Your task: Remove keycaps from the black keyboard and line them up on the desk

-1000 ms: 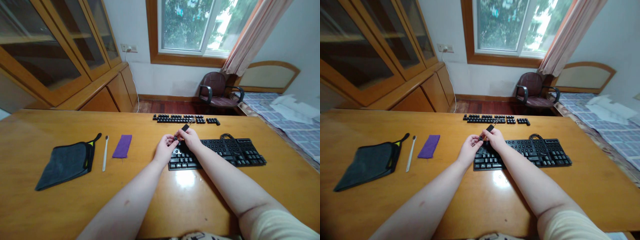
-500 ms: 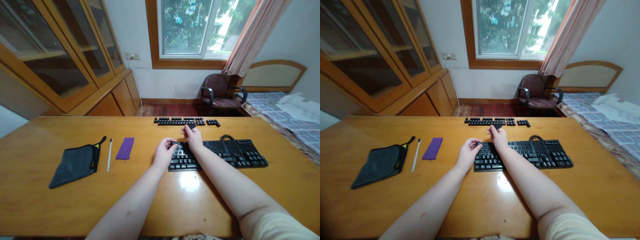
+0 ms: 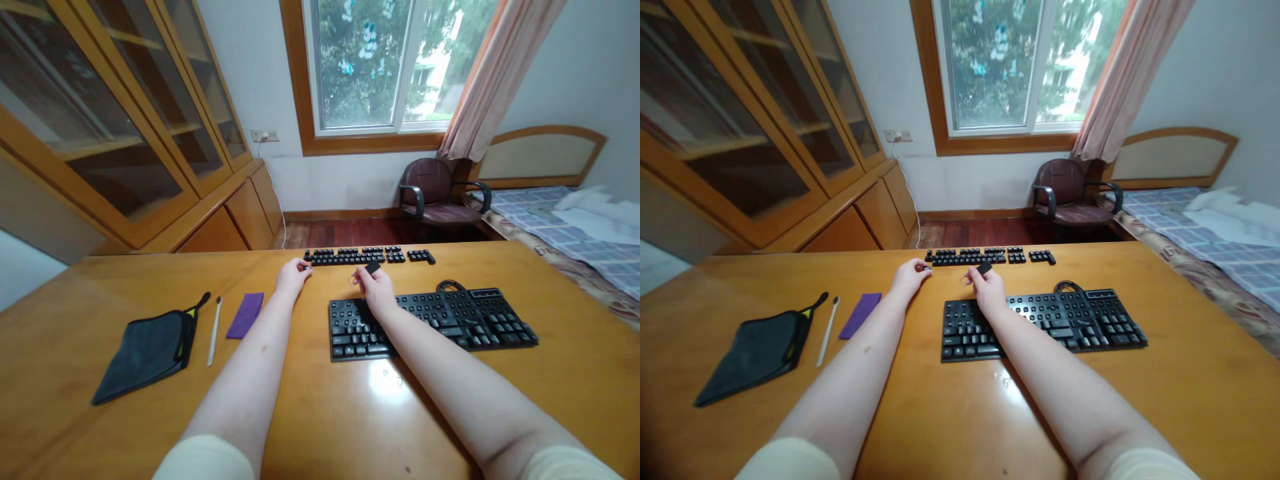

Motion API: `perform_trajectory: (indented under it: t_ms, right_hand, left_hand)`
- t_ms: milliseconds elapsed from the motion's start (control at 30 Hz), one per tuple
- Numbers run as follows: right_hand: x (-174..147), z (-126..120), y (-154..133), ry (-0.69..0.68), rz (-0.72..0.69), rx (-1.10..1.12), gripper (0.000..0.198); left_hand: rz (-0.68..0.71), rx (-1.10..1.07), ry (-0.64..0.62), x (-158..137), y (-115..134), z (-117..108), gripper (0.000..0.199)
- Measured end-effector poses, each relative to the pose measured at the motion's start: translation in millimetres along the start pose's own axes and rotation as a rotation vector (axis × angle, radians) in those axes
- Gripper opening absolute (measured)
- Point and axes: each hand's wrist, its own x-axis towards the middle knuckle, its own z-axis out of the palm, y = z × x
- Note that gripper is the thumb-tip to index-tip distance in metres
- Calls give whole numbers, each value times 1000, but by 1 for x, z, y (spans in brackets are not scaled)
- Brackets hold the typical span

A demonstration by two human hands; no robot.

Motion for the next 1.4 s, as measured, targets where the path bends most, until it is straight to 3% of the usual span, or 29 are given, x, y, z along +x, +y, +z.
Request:
perform_trajectory:
  t_ms: [133,300,600,700,833,1400]
  right_hand:
    - [-1,0,-2,5,6,-4,43]
    - [0,0,-1,6,10,6,42]
    - [-1,1,-2,2,4,4,41]
    - [-3,2,-6,-6,13,-11,42]
    - [-5,4,-8,-15,11,-17,42]
    - [-4,2,-6,-31,-22,-54,40]
  left_hand:
    - [-48,61,71,10,-15,11,19]
    - [3,115,94,7,-24,12,18]
    - [96,206,104,2,-16,7,28]
    - [114,227,99,1,-14,5,20]
    - [115,252,100,2,-13,5,10]
    - [90,266,112,9,-13,12,15]
